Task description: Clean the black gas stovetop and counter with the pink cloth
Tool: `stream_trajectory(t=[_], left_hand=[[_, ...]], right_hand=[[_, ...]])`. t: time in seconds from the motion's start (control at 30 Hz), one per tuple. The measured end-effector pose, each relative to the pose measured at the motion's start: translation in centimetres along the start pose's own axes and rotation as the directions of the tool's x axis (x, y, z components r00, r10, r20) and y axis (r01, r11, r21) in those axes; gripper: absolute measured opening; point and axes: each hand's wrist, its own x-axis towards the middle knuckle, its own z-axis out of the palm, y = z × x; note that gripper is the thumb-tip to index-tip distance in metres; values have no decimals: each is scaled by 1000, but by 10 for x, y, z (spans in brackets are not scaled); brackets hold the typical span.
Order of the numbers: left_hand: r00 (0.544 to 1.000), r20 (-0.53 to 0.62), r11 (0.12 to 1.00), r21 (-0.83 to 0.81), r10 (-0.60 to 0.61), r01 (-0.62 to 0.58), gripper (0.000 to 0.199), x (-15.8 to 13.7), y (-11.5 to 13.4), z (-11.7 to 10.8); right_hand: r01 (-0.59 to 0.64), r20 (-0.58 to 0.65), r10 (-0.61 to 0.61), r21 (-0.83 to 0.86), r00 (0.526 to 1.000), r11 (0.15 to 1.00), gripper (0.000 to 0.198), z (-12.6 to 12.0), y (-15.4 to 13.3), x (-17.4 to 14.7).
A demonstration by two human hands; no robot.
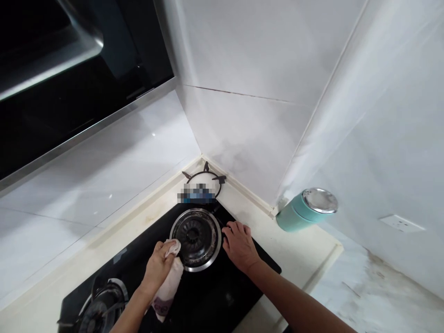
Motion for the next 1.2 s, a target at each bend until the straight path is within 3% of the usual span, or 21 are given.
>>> stream_trajectory(t=[0.1, 0.23, 0.33, 0.5, 0.6, 0.67, 0.8, 0.97, 1.1, 1.2], left_hand=[[998, -24, 996, -62, 61, -63, 40, 4, 13, 4], [997, 75, 993, 118, 2, -11, 42, 10, 42, 2], [996, 83, 979, 206, -20, 3, 42, 8, 49, 1], [994, 51, 973, 217, -93, 80, 41, -6, 12, 1], [991, 53, 988, 102, -126, 120, 37, -15, -14, -1], [998, 18, 998, -18, -65, 65, 36, -19, -20, 0], [996, -29, 993, -83, 80, -83, 42, -15, 4, 7], [995, 93, 991, 125, 34, -46, 49, -4, 41, 2], [985, 171, 976, 207, 33, -69, 47, -3, 51, -9], [982, 188, 963, 270, -32, -20, 49, -6, 54, -10]], right_hand=[[3, 10, -3, -22, 1000, 1000, 20, 2, 0, 0], [0, 11, 0, -24, 1000, 1000, 21, 3, 1, -1], [-1, 9, 1, 11, 1000, 1000, 21, 1, 2, -1], [-15, 15, 15, 43, 1000, 999, 20, -2, 0, 0], [-18, 27, 18, 24, 999, 1000, 20, -2, 0, 1], [-12, 35, 12, -1, 999, 1000, 19, -1, 0, 1], [1, 38, 0, -33, 999, 999, 20, 1, 1, 0], [6, 31, -5, -41, 1000, 999, 20, 1, 1, -1], [10, 23, -9, -29, 1000, 1000, 20, 2, 2, -1], [8, 7, -8, -11, 1000, 1000, 20, 2, 2, -2]])
